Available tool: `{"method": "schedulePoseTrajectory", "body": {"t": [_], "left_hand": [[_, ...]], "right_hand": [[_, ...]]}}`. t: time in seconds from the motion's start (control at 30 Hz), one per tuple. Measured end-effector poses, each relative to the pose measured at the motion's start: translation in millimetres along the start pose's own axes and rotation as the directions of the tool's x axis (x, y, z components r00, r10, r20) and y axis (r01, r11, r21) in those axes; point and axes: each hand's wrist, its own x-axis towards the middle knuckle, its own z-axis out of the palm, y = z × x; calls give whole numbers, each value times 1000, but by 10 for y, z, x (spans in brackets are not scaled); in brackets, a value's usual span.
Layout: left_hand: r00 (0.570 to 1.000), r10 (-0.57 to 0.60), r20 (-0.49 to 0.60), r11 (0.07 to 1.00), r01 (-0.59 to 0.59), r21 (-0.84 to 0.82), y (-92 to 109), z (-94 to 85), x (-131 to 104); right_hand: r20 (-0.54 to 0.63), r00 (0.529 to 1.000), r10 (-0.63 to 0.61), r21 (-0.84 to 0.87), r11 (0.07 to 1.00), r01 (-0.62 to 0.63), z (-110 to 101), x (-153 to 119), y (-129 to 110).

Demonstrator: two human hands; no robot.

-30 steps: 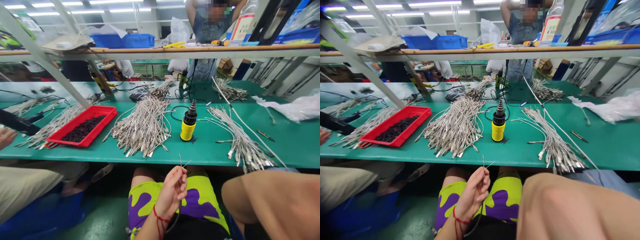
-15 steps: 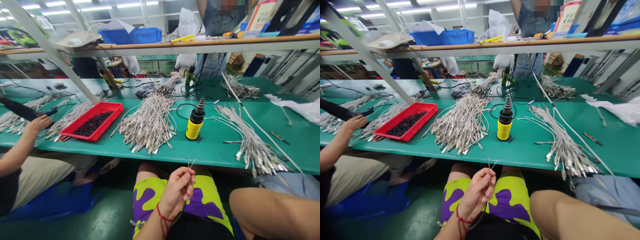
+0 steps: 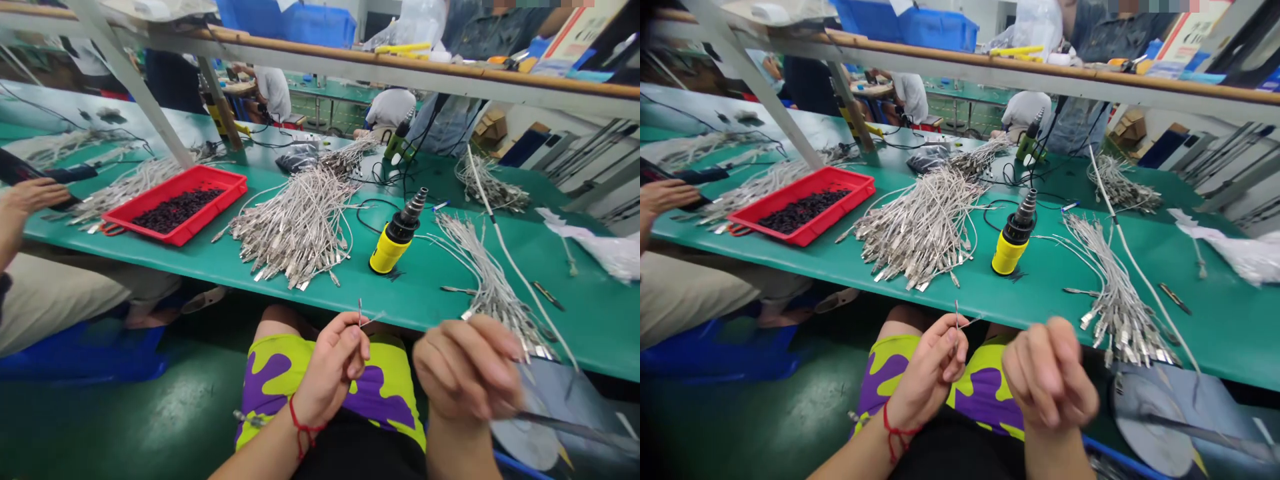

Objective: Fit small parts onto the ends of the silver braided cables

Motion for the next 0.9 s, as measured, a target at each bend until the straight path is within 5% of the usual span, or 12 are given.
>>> {"method": "schedulePoseTrajectory", "body": {"t": [0.1,0.37,0.57,0.9], "left_hand": [[1000,6,-31,1000,-6,-3,18,14,-19],[980,116,-164,992,-121,-19,47,48,-47],[964,206,-166,979,-202,40,54,2,-84],[970,194,-147,980,-184,81,55,-60,-161]], "right_hand": [[35,993,113,16,993,-113,15,106,243],[42,985,167,27,985,-169,42,34,722],[84,975,207,-69,977,-202,105,-149,814],[49,985,163,-88,983,-158,192,-292,909]]}}
